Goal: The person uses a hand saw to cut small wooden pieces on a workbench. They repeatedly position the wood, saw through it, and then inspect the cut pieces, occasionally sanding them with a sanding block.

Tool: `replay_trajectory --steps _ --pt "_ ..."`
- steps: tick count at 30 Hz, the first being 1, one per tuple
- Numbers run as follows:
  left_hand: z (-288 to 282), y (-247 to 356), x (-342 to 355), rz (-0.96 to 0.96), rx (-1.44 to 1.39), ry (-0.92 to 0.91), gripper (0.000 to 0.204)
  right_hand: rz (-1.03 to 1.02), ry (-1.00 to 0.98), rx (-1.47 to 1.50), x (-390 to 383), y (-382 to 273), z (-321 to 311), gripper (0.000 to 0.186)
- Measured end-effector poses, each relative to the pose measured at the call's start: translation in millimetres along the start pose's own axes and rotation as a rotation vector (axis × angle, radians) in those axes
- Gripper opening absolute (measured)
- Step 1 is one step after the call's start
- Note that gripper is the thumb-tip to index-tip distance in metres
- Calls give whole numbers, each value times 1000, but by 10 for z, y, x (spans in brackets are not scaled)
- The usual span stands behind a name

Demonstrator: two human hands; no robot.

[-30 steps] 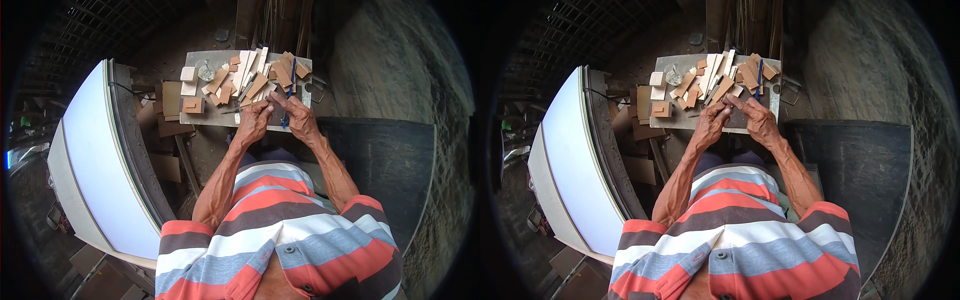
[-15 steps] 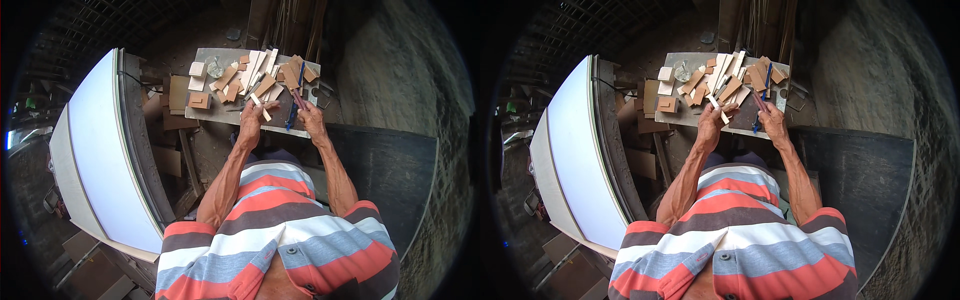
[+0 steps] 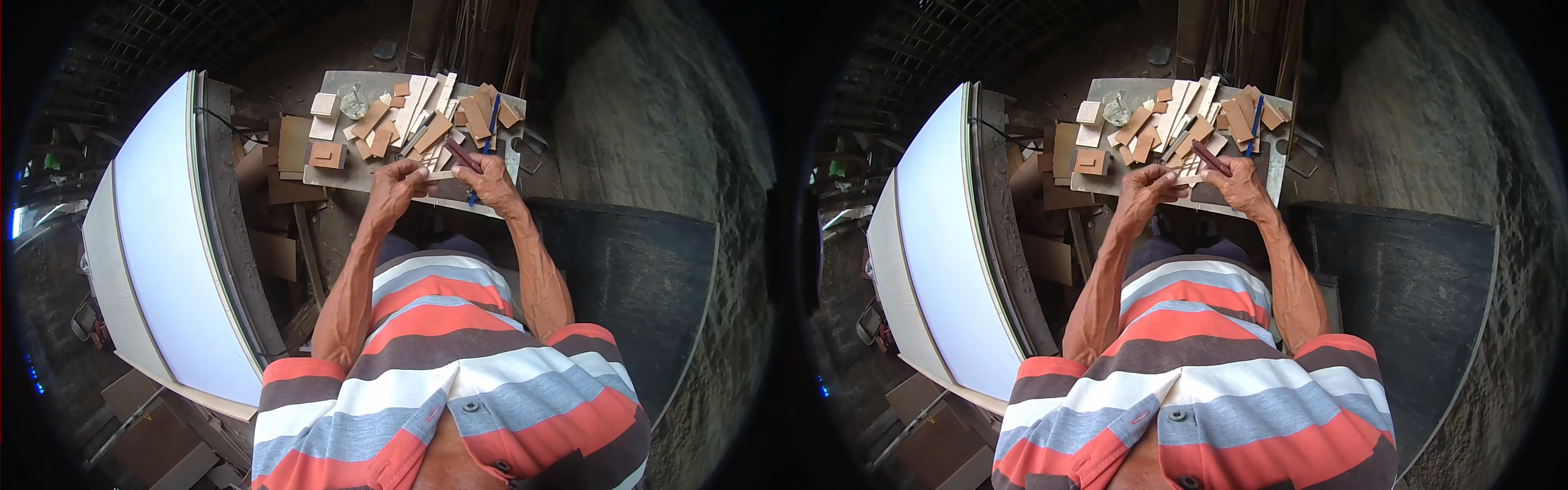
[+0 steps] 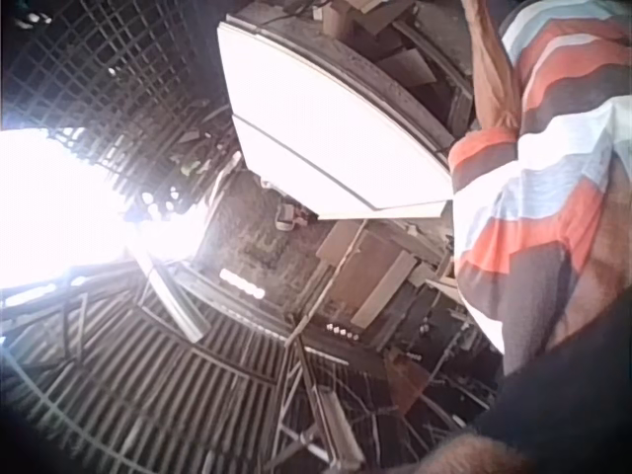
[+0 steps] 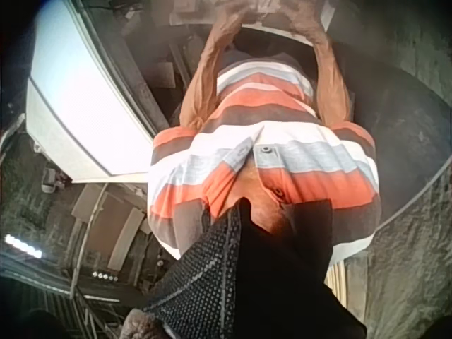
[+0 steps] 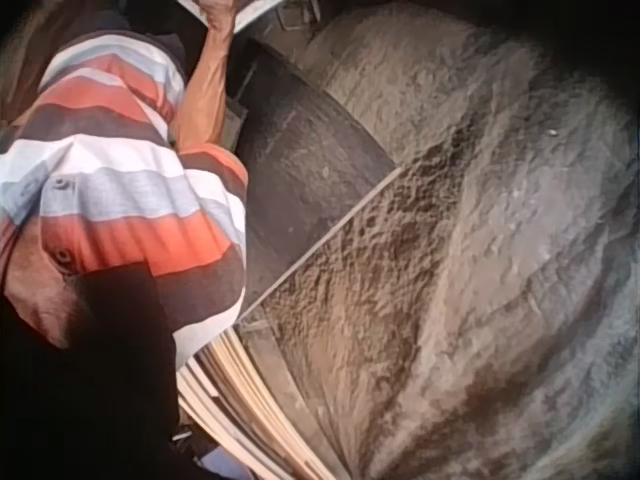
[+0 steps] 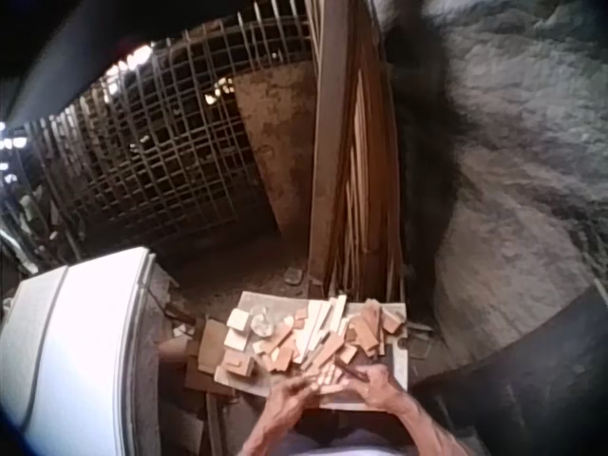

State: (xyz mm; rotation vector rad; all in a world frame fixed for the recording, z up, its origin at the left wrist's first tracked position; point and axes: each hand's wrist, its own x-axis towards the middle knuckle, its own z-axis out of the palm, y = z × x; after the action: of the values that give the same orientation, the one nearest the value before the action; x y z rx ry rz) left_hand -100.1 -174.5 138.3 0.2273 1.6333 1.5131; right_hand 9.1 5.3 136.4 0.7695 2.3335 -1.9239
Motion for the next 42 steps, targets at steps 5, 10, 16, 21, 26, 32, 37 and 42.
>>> replay_trajectory --steps 5,10,16,21,26,32,37,42 --pt "-50 304 -111 -52 384 -269 22 -35 2 -60 54 -185 -21 20" --pt "61 87 6 201 622 61 24 -474 224 -277 29 -105 284 39" --pt "169 -36 -83 257 558 233 24 -188 239 -648 -52 42 190 74" --pt "206 -3 -57 143 176 142 26 -223 192 -645 -43 29 195 69" --pt "87 -95 15 54 133 115 27 -384 104 -566 -81 -122 223 63" --pt "-27 -327 -118 -66 -194 33 18 101 291 -479 347 653 224 39" --pt "-114 -393 -224 -194 -210 125 20 66 315 -827 633 896 307 24" --pt "-256 -473 -328 -206 -232 267 21 32 435 -788 753 1003 429 23"
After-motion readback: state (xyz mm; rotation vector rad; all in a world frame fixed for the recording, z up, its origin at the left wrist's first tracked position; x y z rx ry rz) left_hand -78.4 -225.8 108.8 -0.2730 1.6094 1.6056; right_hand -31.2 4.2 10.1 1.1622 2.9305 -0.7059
